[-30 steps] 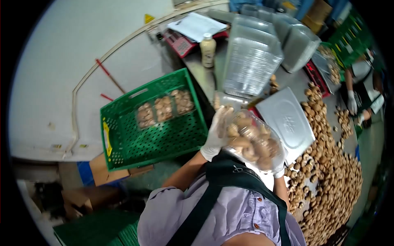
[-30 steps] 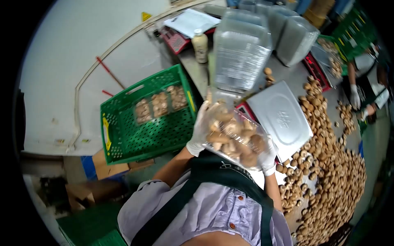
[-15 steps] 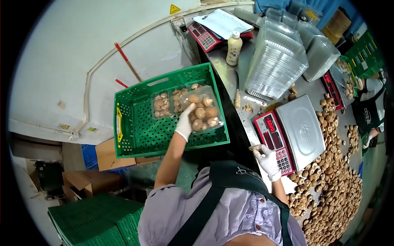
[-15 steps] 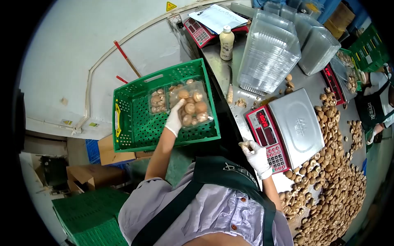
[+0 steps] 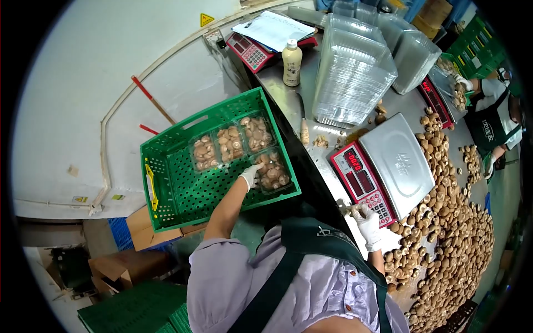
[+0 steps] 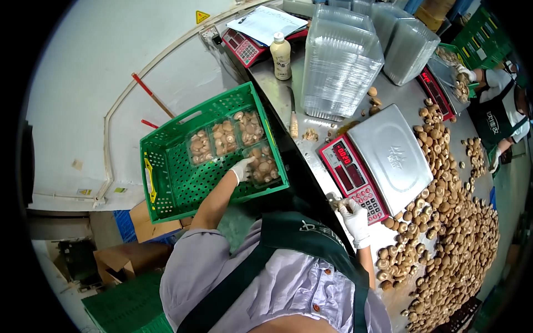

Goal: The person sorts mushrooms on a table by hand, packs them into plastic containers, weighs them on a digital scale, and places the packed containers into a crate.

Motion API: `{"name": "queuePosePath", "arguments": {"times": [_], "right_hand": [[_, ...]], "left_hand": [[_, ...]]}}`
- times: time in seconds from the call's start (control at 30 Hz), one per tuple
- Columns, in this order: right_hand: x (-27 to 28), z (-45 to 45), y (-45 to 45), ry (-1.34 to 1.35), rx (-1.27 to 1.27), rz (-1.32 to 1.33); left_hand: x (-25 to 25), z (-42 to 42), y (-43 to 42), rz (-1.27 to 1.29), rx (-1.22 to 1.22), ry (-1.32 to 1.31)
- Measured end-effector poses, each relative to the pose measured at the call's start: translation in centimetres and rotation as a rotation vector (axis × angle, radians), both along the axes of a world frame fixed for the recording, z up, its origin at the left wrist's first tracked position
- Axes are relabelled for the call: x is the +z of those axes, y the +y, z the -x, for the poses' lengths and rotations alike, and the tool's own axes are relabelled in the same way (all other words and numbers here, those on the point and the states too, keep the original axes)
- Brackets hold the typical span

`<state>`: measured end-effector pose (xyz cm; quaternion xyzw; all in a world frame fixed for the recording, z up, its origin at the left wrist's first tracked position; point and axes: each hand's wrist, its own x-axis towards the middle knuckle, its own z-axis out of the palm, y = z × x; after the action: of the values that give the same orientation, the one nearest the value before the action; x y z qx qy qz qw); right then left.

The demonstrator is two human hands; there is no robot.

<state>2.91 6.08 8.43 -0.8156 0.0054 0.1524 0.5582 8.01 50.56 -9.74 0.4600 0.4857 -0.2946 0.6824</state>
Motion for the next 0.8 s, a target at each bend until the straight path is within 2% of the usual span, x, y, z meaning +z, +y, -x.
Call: {"name": "queuePosePath", "arguments": {"times": [0.07,0.1,0.2,0.27,0.33,0.37,0.43,0.47,0.53,0.6,0.67,0.73,0.77,0.8], "right_hand": [[0.4,0.2,-0.5,0.019,-0.015,-0.007],[0.6,0.2,-0.8,0.001,-0.012,-0.003],[1.4,0.4,-1.4,-0.011,-0.041,0.033],[1.4,0.4,-2.0,0.028,-0.081,0.011],[0.3,0.5,-2.7,0.064,-0.133,-0.026],[0.9,0.4,-2.7,0.050,-0.120,0.037],[0.8,0.5,-3.0,-0.043,-0.105,0.185],[2.5,0.5,-2.4,-0.086,-0.105,0.152],[3.4,0.7,-2.4,-0.175,-0.075,0.296],[4.2,1.3,-2.5,-0.135,-0.089,0.282],[4.4,2.3,-2.8,-0.111,-0.133,0.267],[4.0,3.5,-3.3,-0.121,-0.175,0.287],[2.9,4.3,-3.4,-0.156,-0.229,0.309],[1.8,5.0,-3.7,-0.196,-0.269,0.332]], "left_hand": [[5.2,-0.7,-0.5,-0.109,-0.017,0.066],[4.0,-1.3,0.2,-0.300,0.046,-0.062],[6.0,-3.7,1.1,-0.813,0.106,-0.511],[9.6,-7.2,0.1,-0.888,0.205,-0.996],[19.4,-9.7,-3.8,-0.823,0.135,-1.133],[23.0,-10.8,-5.6,-0.914,0.040,-1.229],[28.6,-13.0,-9.1,-1.165,-0.165,-1.498],[31.6,-13.7,-11.3,-1.282,-0.252,-1.659],[34.5,-16.0,-14.0,-1.358,-0.394,-1.930],[36.3,-18.3,-16.2,-1.406,-0.631,-1.991],[36.4,-21.8,-16.7,-1.471,-0.882,-1.909],[36.1,-25.3,-15.6,-1.169,-1.064,-1.669],[37.6,-25.3,-15.8,-1.207,-1.159,-1.529],[39.7,-24.5,-16.5,-1.377,-1.279,-1.431]]}}
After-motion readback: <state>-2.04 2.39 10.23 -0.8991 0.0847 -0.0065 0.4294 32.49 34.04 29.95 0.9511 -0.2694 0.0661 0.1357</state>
